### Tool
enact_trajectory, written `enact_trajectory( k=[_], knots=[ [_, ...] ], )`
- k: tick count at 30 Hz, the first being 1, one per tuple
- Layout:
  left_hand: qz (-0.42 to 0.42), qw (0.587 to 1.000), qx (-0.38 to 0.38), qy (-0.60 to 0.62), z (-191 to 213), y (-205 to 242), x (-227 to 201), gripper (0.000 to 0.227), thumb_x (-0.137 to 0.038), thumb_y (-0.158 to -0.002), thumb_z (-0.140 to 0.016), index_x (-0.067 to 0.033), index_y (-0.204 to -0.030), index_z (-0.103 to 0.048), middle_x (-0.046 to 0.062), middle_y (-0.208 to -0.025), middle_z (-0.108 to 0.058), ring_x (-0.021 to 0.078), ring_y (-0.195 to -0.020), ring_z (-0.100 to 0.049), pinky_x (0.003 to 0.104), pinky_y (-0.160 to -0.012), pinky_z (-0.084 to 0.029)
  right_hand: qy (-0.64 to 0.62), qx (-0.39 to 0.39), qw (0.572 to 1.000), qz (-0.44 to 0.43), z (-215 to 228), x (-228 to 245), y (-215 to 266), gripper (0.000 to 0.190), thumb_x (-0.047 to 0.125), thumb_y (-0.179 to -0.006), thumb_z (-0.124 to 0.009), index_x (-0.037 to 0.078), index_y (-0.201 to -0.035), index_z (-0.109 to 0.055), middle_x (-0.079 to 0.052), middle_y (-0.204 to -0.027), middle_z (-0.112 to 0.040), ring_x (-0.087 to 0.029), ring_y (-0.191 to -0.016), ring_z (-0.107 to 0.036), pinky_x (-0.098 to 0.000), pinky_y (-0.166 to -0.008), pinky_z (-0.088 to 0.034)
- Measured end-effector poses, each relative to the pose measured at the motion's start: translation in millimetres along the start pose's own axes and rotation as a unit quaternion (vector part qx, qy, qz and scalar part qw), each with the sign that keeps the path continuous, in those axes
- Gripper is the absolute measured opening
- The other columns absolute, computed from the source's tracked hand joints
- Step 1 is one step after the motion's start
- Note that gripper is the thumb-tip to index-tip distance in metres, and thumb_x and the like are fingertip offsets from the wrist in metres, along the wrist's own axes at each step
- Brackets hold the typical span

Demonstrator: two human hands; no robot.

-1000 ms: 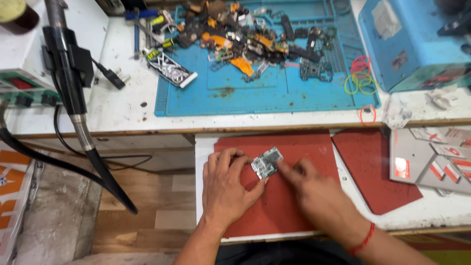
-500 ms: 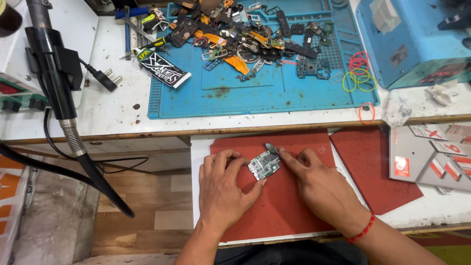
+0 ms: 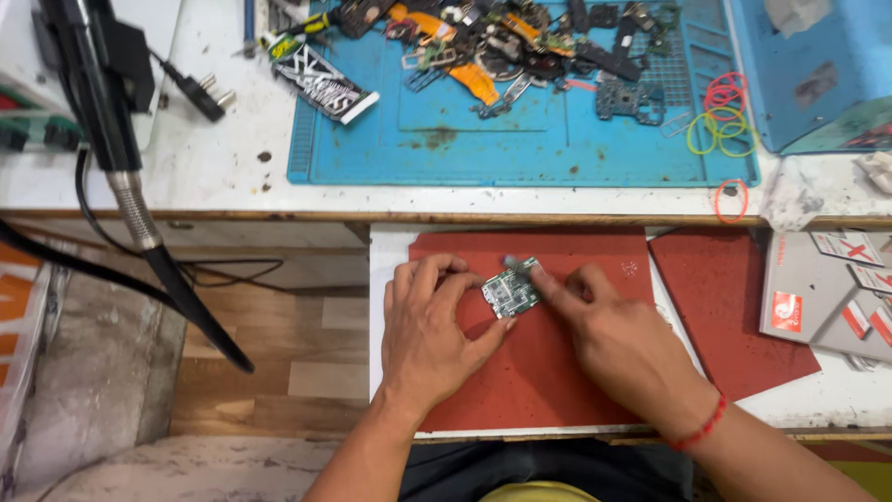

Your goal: The person uses a purple toothbrush to scrub the surface of a small green circuit board placed on a red mat. The person holds the board steady with one hand while scrubbing with the other, occasionally flipping the board to clean different sides.

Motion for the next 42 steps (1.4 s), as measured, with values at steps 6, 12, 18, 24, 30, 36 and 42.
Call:
enact_trajectory(
  k=[6,12,18,24,30,36,42],
  knots=[
    [-0.023,0.999,-0.022,0.003,0.3,4.5,2.6,0.05,-0.034,-0.067,-0.093,-0.0114,-0.106,-0.072,0.004,-0.12,-0.06,0.0289,-0.114,-0.051,0.045,-0.097,-0.042,-0.026,0.076,0.996,-0.04,-16.0,8.0,19.8,0.073,0.001,-0.082,-0.051,0.024,-0.15,-0.054,-0.013,-0.114,-0.062,-0.039,-0.067,-0.069,-0.0491,-0.059,-0.057],
    [0.003,1.0,0.002,0.025,-4.1,2.8,9.6,0.061,-0.034,-0.061,-0.096,-0.0137,-0.112,-0.07,0.003,-0.119,-0.059,0.0281,-0.115,-0.052,0.045,-0.094,-0.041,-0.011,0.033,0.999,-0.023,-15.1,19.6,-4.2,0.064,-0.002,-0.085,-0.048,0.019,-0.145,-0.055,-0.018,-0.112,-0.061,-0.042,-0.07,-0.067,-0.0516,-0.061,-0.055],
    [-0.023,0.999,-0.025,0.015,3.1,1.4,3.7,0.061,-0.037,-0.064,-0.094,-0.0106,-0.113,-0.07,0.005,-0.12,-0.058,0.0296,-0.116,-0.051,0.046,-0.094,-0.04,-0.048,-0.018,0.998,-0.045,3.9,6.0,0.7,0.063,-0.002,-0.086,-0.049,0.016,-0.145,-0.057,-0.019,-0.113,-0.06,-0.042,-0.076,-0.067,-0.0509,-0.065,-0.055],
    [-0.042,0.999,-0.003,-0.028,-2.4,4.4,-0.8,0.048,-0.035,-0.069,-0.089,-0.0113,-0.106,-0.07,0.007,-0.121,-0.055,0.0297,-0.117,-0.049,0.047,-0.095,-0.039,-0.053,-0.042,0.997,-0.029,-3.1,1.5,3.5,0.06,-0.004,-0.087,-0.05,0.016,-0.143,-0.06,-0.021,-0.11,-0.062,-0.043,-0.081,-0.067,-0.0502,-0.07,-0.055],
    [-0.041,0.999,-0.023,-0.016,1.2,7.8,0.2,0.049,-0.035,-0.069,-0.09,-0.0092,-0.105,-0.069,0.007,-0.123,-0.055,0.0302,-0.118,-0.049,0.048,-0.097,-0.039,-0.011,-0.019,0.999,-0.03,-3.5,10.4,0.0,0.062,-0.002,-0.086,-0.052,0.02,-0.144,-0.059,-0.018,-0.108,-0.064,-0.042,-0.073,-0.067,-0.0511,-0.064,-0.055],
    [-0.035,0.999,-0.027,-0.014,2.2,8.4,2.6,0.05,-0.034,-0.066,-0.091,-0.0094,-0.104,-0.07,0.006,-0.122,-0.056,0.0292,-0.119,-0.05,0.047,-0.096,-0.04,0.018,-0.03,0.999,0.019,-2.8,17.8,4.6,0.061,0.0,-0.086,-0.055,0.02,-0.144,-0.06,-0.016,-0.106,-0.065,-0.038,-0.069,-0.067,-0.0481,-0.059,-0.055],
    [-0.033,0.999,-0.029,-0.008,1.9,8.1,2.8,0.047,-0.037,-0.068,-0.091,-0.0105,-0.101,-0.071,0.005,-0.12,-0.057,0.0283,-0.117,-0.05,0.047,-0.096,-0.041,0.013,-0.033,0.999,0.04,-2.4,15.2,10.2,0.062,-0.002,-0.085,-0.058,0.017,-0.144,-0.06,-0.016,-0.106,-0.064,-0.038,-0.069,-0.066,-0.0469,-0.057,-0.054]
  ],
)
Point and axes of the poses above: each hand's wrist, its own y-axis away from the middle knuckle, its own z-axis out of the back of the hand, x = y × z, the point moved 10 cm from there along -y, towards the middle knuckle
